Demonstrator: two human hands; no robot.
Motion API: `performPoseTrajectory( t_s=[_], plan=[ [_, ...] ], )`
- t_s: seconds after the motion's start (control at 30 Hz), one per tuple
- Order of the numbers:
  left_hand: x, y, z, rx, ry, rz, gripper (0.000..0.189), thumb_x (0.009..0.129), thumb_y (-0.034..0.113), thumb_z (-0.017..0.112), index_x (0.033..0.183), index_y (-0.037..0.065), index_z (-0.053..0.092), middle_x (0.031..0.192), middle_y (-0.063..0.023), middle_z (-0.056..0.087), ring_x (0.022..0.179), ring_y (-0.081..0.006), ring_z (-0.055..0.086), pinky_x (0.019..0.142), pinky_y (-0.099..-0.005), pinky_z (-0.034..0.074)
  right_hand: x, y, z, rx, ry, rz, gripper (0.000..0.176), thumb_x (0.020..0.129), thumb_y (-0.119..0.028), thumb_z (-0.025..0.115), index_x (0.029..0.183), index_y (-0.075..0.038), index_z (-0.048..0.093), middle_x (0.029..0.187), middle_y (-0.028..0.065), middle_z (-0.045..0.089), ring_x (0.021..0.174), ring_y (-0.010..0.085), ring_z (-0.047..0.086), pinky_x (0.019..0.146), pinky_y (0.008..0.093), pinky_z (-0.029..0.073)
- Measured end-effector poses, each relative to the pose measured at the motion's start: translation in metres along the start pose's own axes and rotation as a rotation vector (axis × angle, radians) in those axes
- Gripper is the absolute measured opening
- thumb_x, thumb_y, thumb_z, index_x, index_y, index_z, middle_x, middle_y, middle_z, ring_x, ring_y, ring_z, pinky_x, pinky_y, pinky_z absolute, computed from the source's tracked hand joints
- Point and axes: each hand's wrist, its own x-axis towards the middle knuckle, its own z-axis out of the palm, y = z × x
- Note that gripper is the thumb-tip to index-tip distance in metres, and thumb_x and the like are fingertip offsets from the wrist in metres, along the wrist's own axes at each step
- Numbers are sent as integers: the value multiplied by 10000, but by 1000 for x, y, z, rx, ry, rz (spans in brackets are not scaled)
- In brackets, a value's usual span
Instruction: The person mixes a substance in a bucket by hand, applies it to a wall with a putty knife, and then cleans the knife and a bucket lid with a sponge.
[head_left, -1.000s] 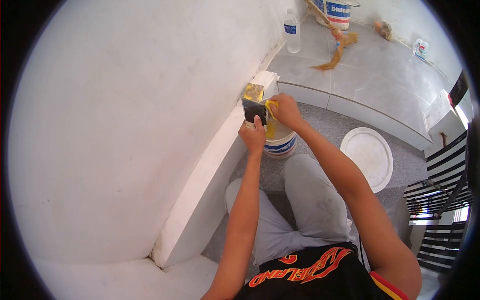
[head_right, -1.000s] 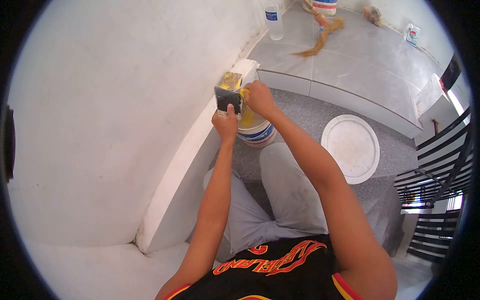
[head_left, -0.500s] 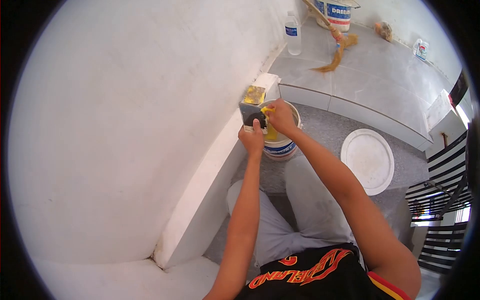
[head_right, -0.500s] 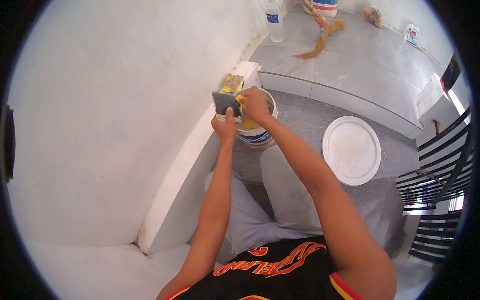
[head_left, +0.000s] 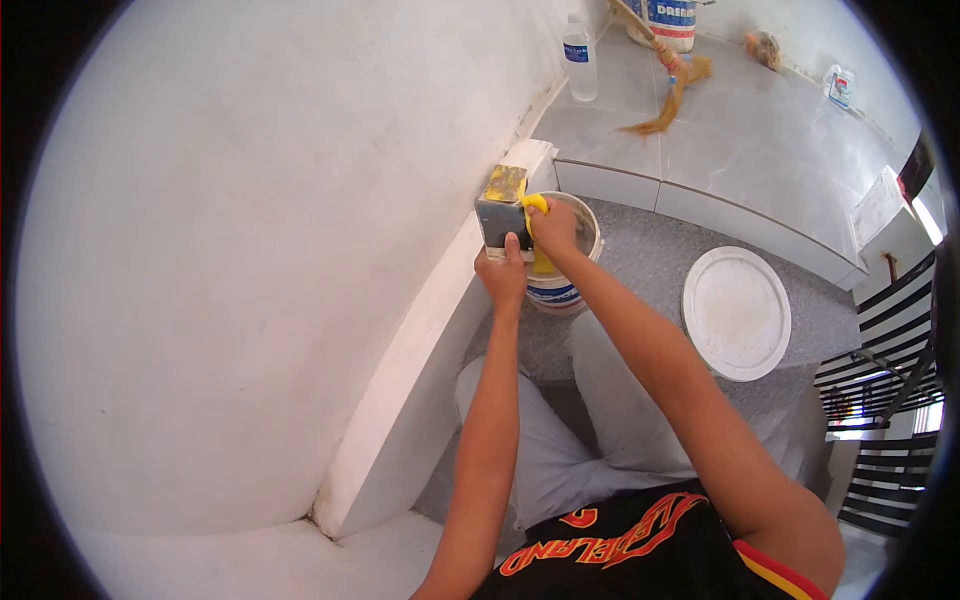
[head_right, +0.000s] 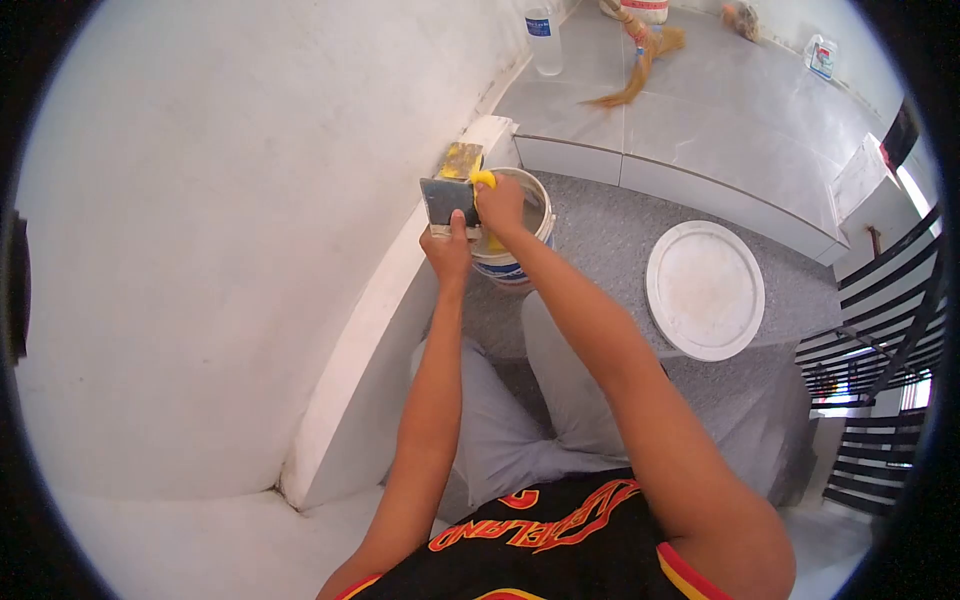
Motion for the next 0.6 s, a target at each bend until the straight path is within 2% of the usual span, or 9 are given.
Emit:
performPoseTrajectory(
  t_s=[0.1,0.2,0.27,0.3,0.37,0.4,0.47,0.57,0.6],
  plan=[
    [3,-4,3,-67,-10,1,198,802,140,619,811,-57,612,715,-87,636,621,-165,594,589,-307,471,11,2,15,-66,134,68,219,755,-190,605,848,5,644,806,193,643,754,347,616,696,419,463],
    [0,-3,3,16,-2,153,206,803,149,620,804,-56,612,708,-91,635,623,-162,594,588,-311,471,35,32,24,-250,295,201,254,775,-214,589,846,24,637,771,199,636,755,338,622,689,415,465],
    [0,-16,3,31,72,204,206,804,148,617,824,-57,615,717,-105,639,626,-183,608,599,-325,479,32,18,2,337,85,466,257,786,-208,595,830,42,631,764,187,636,749,304,629,672,385,469],
    [1,-15,4,27,83,196,206,804,148,617,824,-57,615,717,-105,639,626,-183,608,599,-325,479,28,16,-1,327,77,464,257,786,-208,595,830,42,631,764,187,636,749,304,629,672,385,469],
    [6,-11,11,-22,150,71,209,799,144,614,841,-61,616,737,-122,644,638,-212,619,619,-339,484,18,15,-11,161,-39,221,237,831,-196,577,870,31,629,732,79,625,643,165,592,597,322,459],
    [8,-10,14,-28,147,67,209,799,144,614,841,-61,616,737,-122,644,638,-212,619,619,-339,484,7,8,-16,155,-36,222,237,831,-196,577,870,31,629,732,79,625,643,165,592,597,322,459],
    [7,-8,17,23,205,122,224,792,130,595,903,-64,603,800,-188,645,710,-311,628,660,-379,471,-16,-8,-18,231,-158,96,218,816,-183,605,866,27,627,711,69,617,612,151,562,581,310,445],
    [3,-1,11,28,109,7,214,784,126,600,888,-61,607,783,-188,644,698,-323,623,652,-384,468,-13,6,1,260,-122,96,225,780,-186,641,838,30,628,678,89,611,594,163,550,580,309,443],
    [4,-1,9,37,112,7,214,784,126,600,888,-61,607,783,-188,644,698,-323,623,652,-384,468,-11,4,3,80,-84,26,269,762,-227,644,813,38,632,697,151,624,640,228,599,617,356,463]
  ],
)
